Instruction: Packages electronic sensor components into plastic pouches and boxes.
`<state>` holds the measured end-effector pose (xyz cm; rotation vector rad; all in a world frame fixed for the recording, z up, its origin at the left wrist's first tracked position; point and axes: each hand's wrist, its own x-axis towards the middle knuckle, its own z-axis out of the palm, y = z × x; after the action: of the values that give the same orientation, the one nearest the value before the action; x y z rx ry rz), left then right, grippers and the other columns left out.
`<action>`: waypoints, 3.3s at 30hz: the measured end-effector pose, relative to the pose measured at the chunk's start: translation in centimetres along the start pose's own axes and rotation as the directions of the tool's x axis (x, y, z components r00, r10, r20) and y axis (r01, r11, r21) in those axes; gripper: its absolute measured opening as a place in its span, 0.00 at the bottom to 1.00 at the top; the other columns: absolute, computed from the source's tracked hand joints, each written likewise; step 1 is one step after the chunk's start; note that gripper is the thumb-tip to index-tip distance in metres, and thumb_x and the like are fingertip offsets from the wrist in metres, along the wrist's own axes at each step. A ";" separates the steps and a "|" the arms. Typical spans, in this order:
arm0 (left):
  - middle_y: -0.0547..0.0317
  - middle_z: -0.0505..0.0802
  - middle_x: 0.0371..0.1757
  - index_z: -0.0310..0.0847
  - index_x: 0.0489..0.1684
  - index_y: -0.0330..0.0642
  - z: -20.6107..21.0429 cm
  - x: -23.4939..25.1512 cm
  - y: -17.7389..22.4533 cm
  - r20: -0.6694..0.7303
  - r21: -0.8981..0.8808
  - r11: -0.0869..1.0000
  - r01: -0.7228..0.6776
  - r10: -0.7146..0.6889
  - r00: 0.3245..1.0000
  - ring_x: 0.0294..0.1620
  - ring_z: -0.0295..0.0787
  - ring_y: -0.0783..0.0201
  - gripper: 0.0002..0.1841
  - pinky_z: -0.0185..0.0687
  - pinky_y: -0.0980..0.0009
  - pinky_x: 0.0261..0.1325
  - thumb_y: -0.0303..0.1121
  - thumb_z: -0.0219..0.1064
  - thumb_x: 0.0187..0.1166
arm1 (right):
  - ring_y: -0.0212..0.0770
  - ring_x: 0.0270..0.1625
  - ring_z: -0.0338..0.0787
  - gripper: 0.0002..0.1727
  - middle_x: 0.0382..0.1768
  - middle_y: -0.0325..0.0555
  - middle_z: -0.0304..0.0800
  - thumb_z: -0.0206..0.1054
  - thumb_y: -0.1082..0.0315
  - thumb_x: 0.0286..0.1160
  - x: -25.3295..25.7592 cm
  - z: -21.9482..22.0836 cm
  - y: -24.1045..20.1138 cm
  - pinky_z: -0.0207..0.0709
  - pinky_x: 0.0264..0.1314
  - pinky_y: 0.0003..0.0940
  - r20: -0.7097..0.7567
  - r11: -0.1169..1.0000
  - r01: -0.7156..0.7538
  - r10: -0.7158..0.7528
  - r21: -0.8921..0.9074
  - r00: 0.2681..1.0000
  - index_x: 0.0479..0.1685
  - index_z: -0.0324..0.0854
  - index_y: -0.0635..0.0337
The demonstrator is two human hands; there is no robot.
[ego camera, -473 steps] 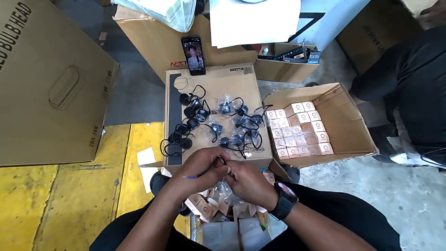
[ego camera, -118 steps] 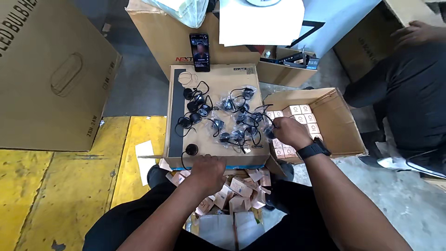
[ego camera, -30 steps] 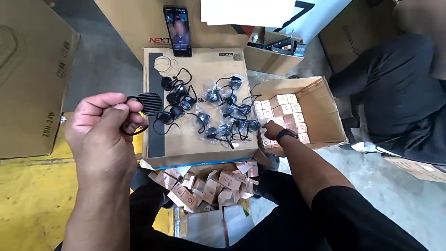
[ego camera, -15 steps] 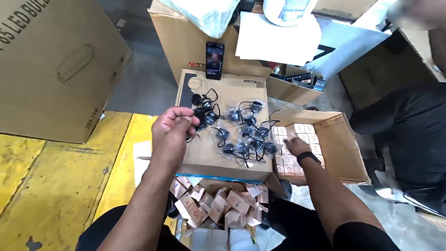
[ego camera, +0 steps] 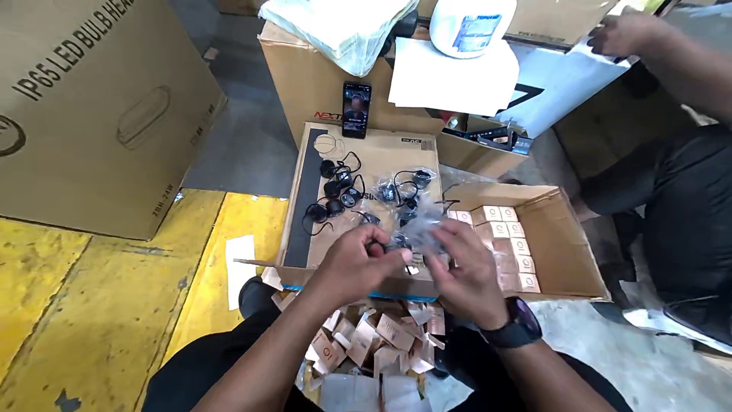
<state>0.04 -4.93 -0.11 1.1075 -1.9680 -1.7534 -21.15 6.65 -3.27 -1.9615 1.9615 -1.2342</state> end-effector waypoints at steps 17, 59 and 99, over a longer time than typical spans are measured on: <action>0.58 0.86 0.23 0.82 0.38 0.37 0.5 1.2 -0.2 -0.149 -0.402 0.910 0.100 -0.173 0.974 0.17 0.77 0.70 0.16 0.74 0.76 0.21 0.33 0.51 0.91 | 0.41 0.71 0.84 0.50 0.76 0.47 0.78 0.81 0.59 0.60 0.1 2.2 -1.5 0.84 0.64 0.41 0.290 0.801 -0.511 0.432 0.312 0.854 0.89 0.60 0.54; 0.71 0.93 0.35 0.91 0.41 0.51 1.9 0.5 -1.8 -0.066 0.272 0.953 -0.131 0.154 0.986 0.35 0.88 0.75 0.08 0.88 0.69 0.43 0.43 0.71 0.78 | 0.31 0.35 0.90 0.26 0.34 0.38 0.93 0.78 0.44 0.69 0.2 2.0 -2.2 0.86 0.39 0.30 0.527 0.574 -0.578 0.277 0.579 0.803 0.47 0.88 0.59; 0.70 0.88 0.22 0.90 0.38 0.49 0.4 1.4 -1.2 -0.269 0.254 0.965 0.067 0.004 0.963 0.22 0.81 0.73 0.05 0.80 0.68 0.29 0.36 0.69 0.79 | 0.42 0.36 0.94 0.21 0.38 0.55 0.93 0.43 0.65 0.93 1.2 1.0 -1.4 0.90 0.42 0.36 0.629 -0.040 -0.678 0.418 0.734 0.655 0.53 0.82 0.69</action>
<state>-0.74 -5.54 -1.74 1.3869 -2.0562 -1.2991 -19.67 5.40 -2.55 -0.4430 1.0222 -1.3001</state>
